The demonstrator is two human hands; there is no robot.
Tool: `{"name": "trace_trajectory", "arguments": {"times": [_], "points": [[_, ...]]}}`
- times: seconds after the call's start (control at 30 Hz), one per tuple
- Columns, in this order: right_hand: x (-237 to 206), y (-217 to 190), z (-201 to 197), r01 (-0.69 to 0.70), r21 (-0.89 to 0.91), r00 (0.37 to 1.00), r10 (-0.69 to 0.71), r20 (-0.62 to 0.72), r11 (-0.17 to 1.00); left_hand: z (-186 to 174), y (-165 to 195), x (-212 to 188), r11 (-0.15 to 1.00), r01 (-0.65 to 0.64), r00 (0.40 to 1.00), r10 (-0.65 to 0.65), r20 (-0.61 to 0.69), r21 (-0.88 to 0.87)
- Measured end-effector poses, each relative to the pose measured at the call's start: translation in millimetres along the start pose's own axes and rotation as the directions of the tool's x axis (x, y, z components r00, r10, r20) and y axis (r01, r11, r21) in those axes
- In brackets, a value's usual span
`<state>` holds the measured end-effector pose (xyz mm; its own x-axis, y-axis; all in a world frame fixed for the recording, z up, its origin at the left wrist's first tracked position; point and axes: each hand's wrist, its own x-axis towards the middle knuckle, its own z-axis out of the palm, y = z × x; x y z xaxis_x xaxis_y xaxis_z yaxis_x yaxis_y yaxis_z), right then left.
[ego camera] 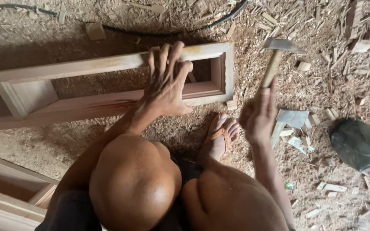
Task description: The person sits on the workshop floor assembling a long wooden frame. They hold the frame steady, take nails from a jar, position small wood blocks and nails at the joints, and drive the nails in with a hammer, repositioning the frame to work on different corners.
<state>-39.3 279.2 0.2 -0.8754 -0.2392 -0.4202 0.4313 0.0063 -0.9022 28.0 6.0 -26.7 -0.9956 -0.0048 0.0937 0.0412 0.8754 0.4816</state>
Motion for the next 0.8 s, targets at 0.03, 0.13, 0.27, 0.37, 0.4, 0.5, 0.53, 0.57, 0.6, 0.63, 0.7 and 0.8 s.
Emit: {"name": "trace_trajectory", "arguments": {"times": [0.03,0.13,0.27,0.37,0.4,0.5,0.53,0.57,0.6,0.63,0.7,0.8], "points": [[-1,2,-3,-0.027,-0.086,0.994,0.035,0.102,0.996,-1,2,-1,1.0,0.018,1.0,-0.018,0.025,0.003],[-2,4,-17,0.005,-0.22,0.944,0.068,0.324,0.975,-8,5,3,0.999,0.016,0.997,-0.018,0.071,0.038],[-9,9,-26,-0.065,-0.204,0.952,0.122,0.281,0.977,-28,5,9,1.0,-0.006,0.991,0.008,0.131,-0.018],[-19,23,-22,-0.153,-0.278,0.968,0.2,0.15,0.948,-54,-8,14,0.967,-0.045,0.995,0.066,0.079,-0.251],[-22,27,-22,-0.174,-0.316,0.968,0.22,0.117,0.933,-64,-16,14,0.936,-0.055,0.996,0.075,0.044,-0.348],[-26,29,-27,0.046,-0.695,0.999,-0.038,0.026,0.718,-95,-50,6,0.89,0.446,0.84,-0.378,0.39,-0.098],[-27,25,-30,0.194,-0.738,0.977,-0.197,0.085,0.646,-105,-64,-1,0.842,0.539,0.759,-0.49,0.429,0.009],[-27,18,-32,0.329,-0.767,0.927,-0.342,0.152,0.55,-114,-76,-10,0.908,0.417,0.855,-0.406,0.324,0.037],[-28,11,-32,0.445,-0.784,0.853,-0.471,0.224,0.433,-120,-86,-19,0.954,0.288,0.928,-0.298,0.222,0.079],[-28,1,-32,0.465,-0.809,0.827,-0.504,0.251,0.36,-123,-94,-29,0.937,0.308,0.908,-0.341,0.245,0.163],[-30,-17,-26,0.505,-0.837,0.765,-0.56,0.319,0.213,-128,-109,-48,0.876,0.341,0.859,-0.437,0.266,0.34],[-16,-31,-7,0.436,-0.876,0.836,-0.452,0.311,0.205,-125,-122,-63,0.849,0.438,0.814,-0.514,0.271,0.295]]}}
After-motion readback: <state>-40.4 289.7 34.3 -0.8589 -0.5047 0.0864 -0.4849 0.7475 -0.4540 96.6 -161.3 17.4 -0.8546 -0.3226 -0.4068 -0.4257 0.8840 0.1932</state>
